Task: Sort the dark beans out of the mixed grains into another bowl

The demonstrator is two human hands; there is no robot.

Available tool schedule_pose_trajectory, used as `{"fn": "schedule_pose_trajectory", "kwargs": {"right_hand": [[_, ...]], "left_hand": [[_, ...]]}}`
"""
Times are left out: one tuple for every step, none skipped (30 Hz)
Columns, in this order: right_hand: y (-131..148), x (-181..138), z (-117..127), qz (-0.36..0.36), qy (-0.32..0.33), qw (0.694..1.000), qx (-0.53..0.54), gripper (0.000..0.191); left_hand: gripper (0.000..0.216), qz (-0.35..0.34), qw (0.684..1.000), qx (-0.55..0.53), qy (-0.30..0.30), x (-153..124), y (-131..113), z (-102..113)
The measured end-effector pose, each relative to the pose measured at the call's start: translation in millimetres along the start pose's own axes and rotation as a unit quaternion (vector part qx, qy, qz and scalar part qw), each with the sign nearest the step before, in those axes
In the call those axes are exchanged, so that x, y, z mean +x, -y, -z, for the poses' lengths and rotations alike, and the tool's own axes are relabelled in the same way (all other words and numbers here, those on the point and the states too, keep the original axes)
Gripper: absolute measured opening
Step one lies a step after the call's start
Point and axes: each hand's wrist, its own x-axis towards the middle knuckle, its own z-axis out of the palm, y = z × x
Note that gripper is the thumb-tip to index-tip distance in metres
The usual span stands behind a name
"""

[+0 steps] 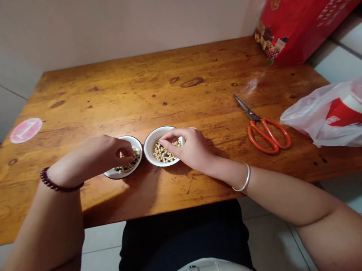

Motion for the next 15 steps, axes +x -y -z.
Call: {"fn": "schedule_pose_trajectory", "kwargs": {"right_hand": [[0, 0, 0, -0.002, 0.001, 1.0, -0.004, 0.012], [-1, 0, 0, -0.004, 0.003, 1.0, -0.008, 0.012], [-2, -1, 0, -0.006, 0.005, 1.0, -0.011, 0.012], [-2, -1, -1, -0.008, 0.006, 1.0, -0.012, 0.011], [-2, -1, -1, -0.007, 0.005, 1.0, -0.012, 0.011], [-2, -1, -1, -0.003, 0.002, 1.0, -0.01, 0.011], [-2, 0, 0, 0.004, -0.003, 1.0, -0.01, 0.011], [-1, 0, 0, 0.014, -0.009, 1.0, -0.011, 0.01], [1, 0, 1, 0.028, -0.017, 0.999, -0.014, 0.009], [2, 0, 1, 0.045, -0.025, 0.998, -0.02, 0.008], [4, 1, 2, 0.061, -0.035, 0.997, -0.029, 0.008], [6, 1, 3, 0.075, -0.045, 0.995, -0.04, 0.008], [7, 1, 5, 0.087, -0.055, 0.993, -0.051, 0.009], [9, 0, 6, 0.098, -0.064, 0.991, -0.061, 0.01], [10, 0, 7, 0.106, -0.071, 0.989, -0.069, 0.01]], "left_hand": [[0.013, -0.003, 1.0, -0.011, -0.008, 0, 1, 0], [0.011, -0.007, 1.0, -0.019, -0.021, 0, 2, 0], [0.011, -0.013, 0.999, -0.026, -0.037, 0, 2, 0], [0.011, -0.021, 0.998, -0.034, -0.057, 1, 1, 0], [0.011, -0.032, 0.995, -0.045, -0.078, 2, -1, 0], [0.012, -0.043, 0.992, -0.059, -0.101, 4, -3, 0], [0.013, -0.053, 0.988, -0.08, -0.123, 7, -6, -1], [0.015, -0.065, 0.982, -0.109, -0.143, 10, -10, -3], [0.017, -0.075, 0.972, -0.146, -0.165, 13, -14, -6], [0.019, -0.083, 0.96, -0.197, -0.181, 17, -18, -9], [0.022, -0.095, 0.944, -0.25, -0.191, 20, -21, -13], [0.025, -0.102, 0.928, -0.296, -0.2, 24, -25, -17], [0.029, -0.106, 0.913, -0.337, -0.203, 27, -28, -21], [0.031, -0.108, 0.898, -0.372, -0.208, 29, -31, -24], [0.033, -0.107, 0.883, -0.404, -0.213, 31, -34, -28]]}}
